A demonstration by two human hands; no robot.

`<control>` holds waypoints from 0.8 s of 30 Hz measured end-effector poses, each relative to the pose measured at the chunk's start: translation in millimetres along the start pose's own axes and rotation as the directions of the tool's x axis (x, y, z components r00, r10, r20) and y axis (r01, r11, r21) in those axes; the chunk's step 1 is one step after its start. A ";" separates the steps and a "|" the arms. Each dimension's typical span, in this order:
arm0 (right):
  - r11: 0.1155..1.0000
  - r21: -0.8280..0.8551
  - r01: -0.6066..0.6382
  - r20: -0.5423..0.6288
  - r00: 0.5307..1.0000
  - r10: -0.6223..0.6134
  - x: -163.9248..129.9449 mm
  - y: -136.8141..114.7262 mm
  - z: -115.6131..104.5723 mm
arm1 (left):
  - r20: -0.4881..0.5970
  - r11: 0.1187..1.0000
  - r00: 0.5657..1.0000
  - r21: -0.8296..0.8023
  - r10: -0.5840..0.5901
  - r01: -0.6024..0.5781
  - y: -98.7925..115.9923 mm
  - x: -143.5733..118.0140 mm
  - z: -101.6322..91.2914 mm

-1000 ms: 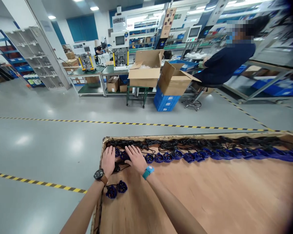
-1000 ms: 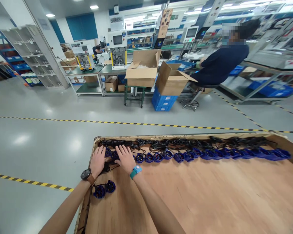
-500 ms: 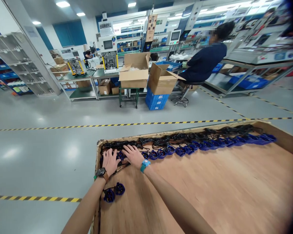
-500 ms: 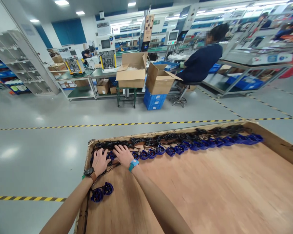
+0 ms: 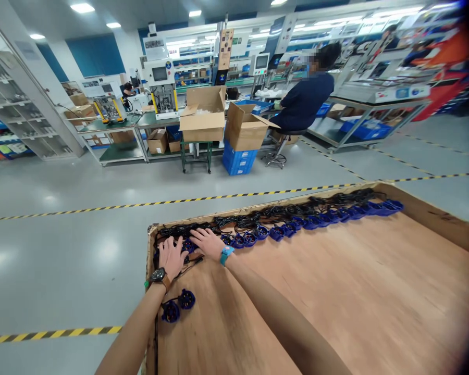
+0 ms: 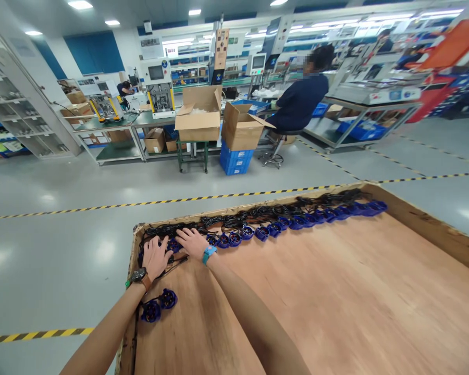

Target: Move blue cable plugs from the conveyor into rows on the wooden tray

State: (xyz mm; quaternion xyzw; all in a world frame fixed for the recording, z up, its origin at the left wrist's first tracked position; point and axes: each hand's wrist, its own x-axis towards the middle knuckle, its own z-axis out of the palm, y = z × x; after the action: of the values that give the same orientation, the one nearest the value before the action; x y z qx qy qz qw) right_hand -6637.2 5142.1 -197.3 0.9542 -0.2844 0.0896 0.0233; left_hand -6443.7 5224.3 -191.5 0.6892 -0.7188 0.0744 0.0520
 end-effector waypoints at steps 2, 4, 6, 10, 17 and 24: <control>1.000 0.011 -0.005 0.008 1.000 0.005 1.7 -1.2 -0.5 | -0.002 1.000 1.000 0.002 0.013 -0.013 0.2 0.5 1.5; 0.999 0.039 -0.010 0.018 1.000 0.009 2.3 -2.0 -2.8 | 0.003 1.000 1.000 0.005 0.026 -0.026 -0.4 1.2 2.3; 0.996 0.088 -0.011 0.018 1.000 0.009 -1.7 0.2 -7.3 | 0.009 0.999 0.999 0.010 0.037 -0.037 -2.1 1.5 1.8; 0.982 0.157 -0.107 -0.037 0.993 0.115 -33.9 20.5 -20.6 | -0.013 0.999 0.999 0.000 0.033 -0.033 -3.3 -0.7 -2.7; 0.962 0.145 -0.233 0.031 0.972 0.231 -106.1 66.6 -31.9 | -0.089 0.982 0.985 -0.106 0.150 -0.159 62.6 8.5 -5.4; 0.989 0.096 -0.108 0.003 0.994 0.109 -104.8 77.6 -23.3 | -0.028 0.982 0.982 -0.015 0.188 -0.188 114.0 31.1 7.5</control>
State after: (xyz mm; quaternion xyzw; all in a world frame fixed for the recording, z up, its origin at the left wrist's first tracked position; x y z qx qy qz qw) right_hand -6769.5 5135.8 -194.2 0.9372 -0.3312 0.1056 -0.0273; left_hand -6558.7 5196.8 -197.5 0.6167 -0.7806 0.0817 0.0605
